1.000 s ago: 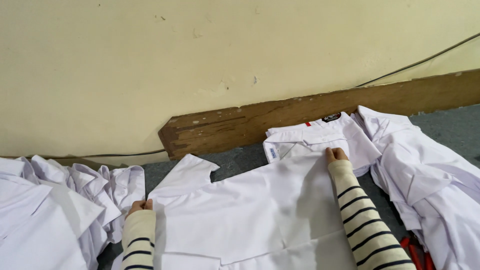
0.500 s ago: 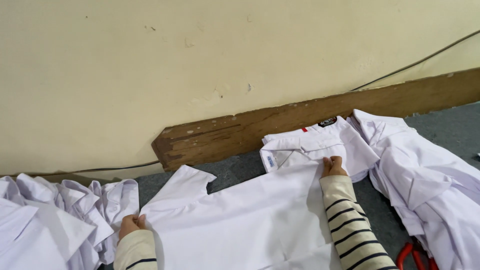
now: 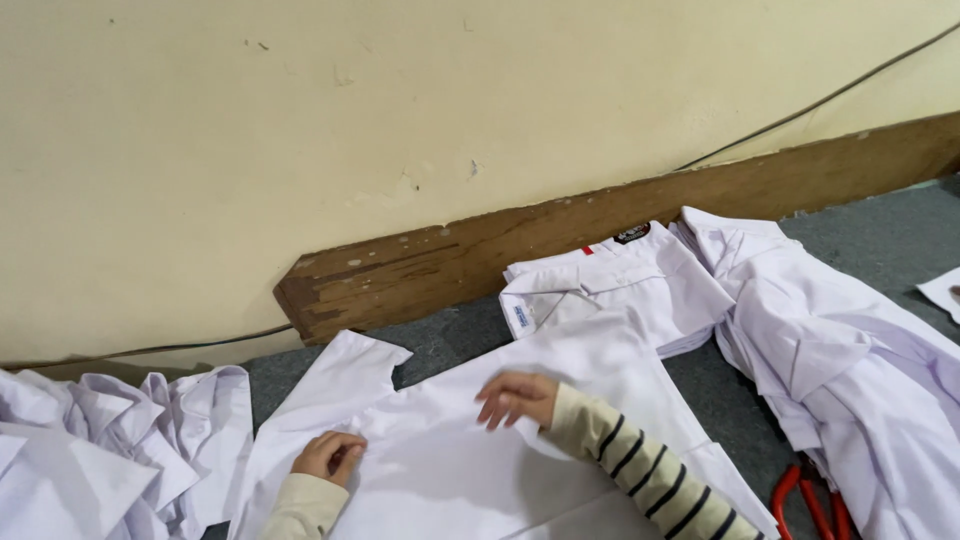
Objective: Folding white school shirts and stacking them neatly
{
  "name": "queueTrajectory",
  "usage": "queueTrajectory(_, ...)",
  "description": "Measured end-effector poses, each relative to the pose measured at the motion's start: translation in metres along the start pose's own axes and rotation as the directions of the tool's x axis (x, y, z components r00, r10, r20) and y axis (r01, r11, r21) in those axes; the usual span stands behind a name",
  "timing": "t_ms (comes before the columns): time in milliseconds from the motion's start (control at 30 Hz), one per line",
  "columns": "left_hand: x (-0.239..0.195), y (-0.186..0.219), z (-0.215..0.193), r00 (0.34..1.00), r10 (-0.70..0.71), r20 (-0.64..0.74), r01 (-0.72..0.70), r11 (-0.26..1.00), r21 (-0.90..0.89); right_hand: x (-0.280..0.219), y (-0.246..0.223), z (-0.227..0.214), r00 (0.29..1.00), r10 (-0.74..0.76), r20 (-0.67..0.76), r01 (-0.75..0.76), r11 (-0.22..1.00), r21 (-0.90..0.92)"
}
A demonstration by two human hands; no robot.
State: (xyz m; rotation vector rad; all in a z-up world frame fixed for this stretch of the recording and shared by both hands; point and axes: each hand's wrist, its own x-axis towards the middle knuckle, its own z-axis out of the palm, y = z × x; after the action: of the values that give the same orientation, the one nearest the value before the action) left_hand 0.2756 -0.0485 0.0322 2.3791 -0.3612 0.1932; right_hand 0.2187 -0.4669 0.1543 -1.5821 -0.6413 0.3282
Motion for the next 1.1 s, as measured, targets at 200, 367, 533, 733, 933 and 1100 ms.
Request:
queueTrajectory(200, -0.006, -0.036, -0.017, 0.96, -0.196, -0.2, 0.264, 0.872, 0.413, -0.031, -0.015, -0.058, 0.86, 0.465, -0.209, -0.376, 0.856, 0.355)
queueTrajectory(367, 0.0, -0.014, -0.036, 0.851, -0.512, -0.114, 0.506, 0.742, 0.439, -0.065, 0.039, -0.16, 0.804, 0.352, -0.48, -0.169, 0.908, 0.383)
queueTrajectory(533, 0.0, -0.041, -0.025, 0.826, -0.537, -0.169, 0.551, 0.709, 0.441, -0.087, 0.072, -0.225, 0.419, 0.126, -0.899, 0.027, 0.988, 0.151)
queueTrajectory(733, -0.013, -0.084, -0.042, 0.771, 0.011, -0.636, 0.207, 0.941, 0.267, -0.087, 0.063, -0.225, 0.366, 0.055, -0.929, -0.304, 0.95, -0.064)
queueTrajectory(933, -0.025, -0.124, -0.061, 0.782, -0.434, -0.448, 0.517, 0.853, 0.076, -0.083, 0.08, -0.224, 0.456, 0.132, -0.88, -0.69, 0.677, -0.256)
queueTrajectory(1100, -0.017, -0.151, -0.055, 0.803, -0.53, -0.273, 0.545, 0.838, -0.024, -0.086, 0.136, -0.264, 0.413, 0.096, -0.906, -0.726, 0.636, -0.263)
